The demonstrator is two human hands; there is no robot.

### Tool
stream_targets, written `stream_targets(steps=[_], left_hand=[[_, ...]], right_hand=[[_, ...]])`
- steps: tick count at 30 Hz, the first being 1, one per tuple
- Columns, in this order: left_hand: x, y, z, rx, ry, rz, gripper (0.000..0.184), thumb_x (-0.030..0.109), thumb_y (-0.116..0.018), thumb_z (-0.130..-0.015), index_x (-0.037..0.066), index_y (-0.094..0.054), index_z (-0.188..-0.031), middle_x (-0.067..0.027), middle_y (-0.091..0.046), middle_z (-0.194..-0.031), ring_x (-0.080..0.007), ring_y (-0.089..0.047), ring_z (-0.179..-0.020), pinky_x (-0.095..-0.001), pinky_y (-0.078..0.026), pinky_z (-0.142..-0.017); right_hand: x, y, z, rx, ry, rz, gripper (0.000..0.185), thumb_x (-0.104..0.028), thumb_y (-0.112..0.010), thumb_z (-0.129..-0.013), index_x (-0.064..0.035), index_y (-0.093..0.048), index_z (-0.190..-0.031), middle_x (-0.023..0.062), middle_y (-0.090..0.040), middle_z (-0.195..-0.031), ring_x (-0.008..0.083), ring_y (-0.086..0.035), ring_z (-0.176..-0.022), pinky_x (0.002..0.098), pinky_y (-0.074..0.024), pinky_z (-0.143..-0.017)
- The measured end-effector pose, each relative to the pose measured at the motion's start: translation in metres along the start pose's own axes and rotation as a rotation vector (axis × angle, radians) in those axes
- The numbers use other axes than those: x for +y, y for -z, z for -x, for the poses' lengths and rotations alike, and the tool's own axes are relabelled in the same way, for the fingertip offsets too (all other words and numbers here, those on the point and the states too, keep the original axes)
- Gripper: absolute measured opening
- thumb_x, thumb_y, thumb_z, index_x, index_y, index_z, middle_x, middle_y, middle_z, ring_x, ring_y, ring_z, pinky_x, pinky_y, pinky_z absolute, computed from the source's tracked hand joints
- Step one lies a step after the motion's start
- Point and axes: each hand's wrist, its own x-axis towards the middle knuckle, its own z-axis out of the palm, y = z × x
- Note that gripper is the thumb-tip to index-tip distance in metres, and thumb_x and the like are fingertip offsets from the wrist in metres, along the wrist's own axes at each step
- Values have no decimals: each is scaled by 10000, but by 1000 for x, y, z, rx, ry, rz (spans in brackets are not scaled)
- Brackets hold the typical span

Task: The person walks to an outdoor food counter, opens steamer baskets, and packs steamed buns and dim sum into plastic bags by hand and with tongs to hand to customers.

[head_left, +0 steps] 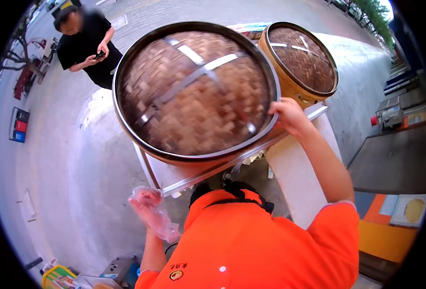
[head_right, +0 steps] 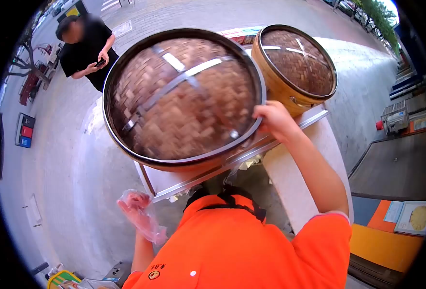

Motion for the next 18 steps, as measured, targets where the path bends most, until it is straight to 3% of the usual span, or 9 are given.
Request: stream_targets(steps=[2, 4, 5, 7, 8, 10, 12, 16, 18], left_hand=[[0, 2, -3, -83, -40, -7, 772, 741, -259, -1020, 76, -418, -662, -61, -432, -667, -214, -437, -633, -367, -373, -649], [-2, 3, -5, -155, -9, 51, 791, 752, -263, -1011, 71, -408, -637, -63, -426, -651, -214, -426, -629, -364, -366, -644], [-1, -1, -10, -249, 20, 128, 811, 764, -268, -1003, 65, -398, -611, -66, -419, -634, -214, -415, -625, -360, -358, -638], [7, -10, -11, -201, 52, 130, 834, 778, -272, -992, 63, -380, -578, -65, -403, -609, -211, -396, -618, -356, -344, -629], [8, -6, -13, -263, 87, 136, 813, 781, -275, -990, 55, -432, -659, -64, -431, -649, -208, -417, -644, -351, -361, -648], [25, -20, -10, -295, 163, 161, 745, 743, -310, -1010, 52, -493, -799, -53, -453, -709, -196, -434, -685, -341, -379, -678], [35, -41, -15, -303, 151, 122, 731, 734, -323, -1014, 54, -493, -804, -51, -458, -713, -195, -437, -691, -340, -380, -682], [25, -62, -20, -307, 130, 90, 699, 712, -362, -1020, 58, -492, -807, -39, -458, -722, -189, -436, -699, -335, -381, -690], [32, -73, -9, -257, 125, 73, 701, 714, -360, -1019, 60, -491, -804, -36, -456, -723, -187, -436, -701, -332, -380, -690]], right_hand=[[46, 38, 37, 34, 131, -132, 84, -39, -620, -827, -47, -639, -909, 8, -614, -805, 134, -597, -697, 305, -503, -630], [85, 66, 101, 195, 201, -238, 212, 15, -582, -807, -51, -623, -1005, 4, -604, -811, 115, -589, -744, 259, -492, -733], [115, 90, 133, 354, 177, -281, 274, 18, -586, -796, -47, -601, -1062, 3, -603, -807, 114, -590, -743, 266, -502, -736], [183, 136, 209, 547, 154, -396, 305, -6, -586, -779, -54, -601, -1080, 9, -608, -856, 140, -606, -783, 307, -522, -800], [195, 137, 250, 625, 125, -393, 264, -20, -584, -758, -75, -598, -1016, 16, -607, -900, 152, -599, -840, 315, -511, -836], [287, 202, 327, 807, 97, -453, 308, -35, -584, -740, -73, -625, -1043, 19, -615, -938, 158, -584, -897, 300, -491, -860], [362, 246, 390, 873, 69, -510, 348, -47, -588, -739, -65, -636, -1083, 30, -633, -963, 177, -596, -925, 315, -498, -875], [381, 209, 396, 890, -94, -817, 291, -99, -604, -773, -52, -621, -1060, 55, -688, -988, 247, -643, -982, 371, -528, -939], [446, 246, 394, 920, -136, -912, 327, -111, -593, -793, -24, -624, -1106, 129, -696, -1089, 313, -666, -1011, 461, -555, -937]])
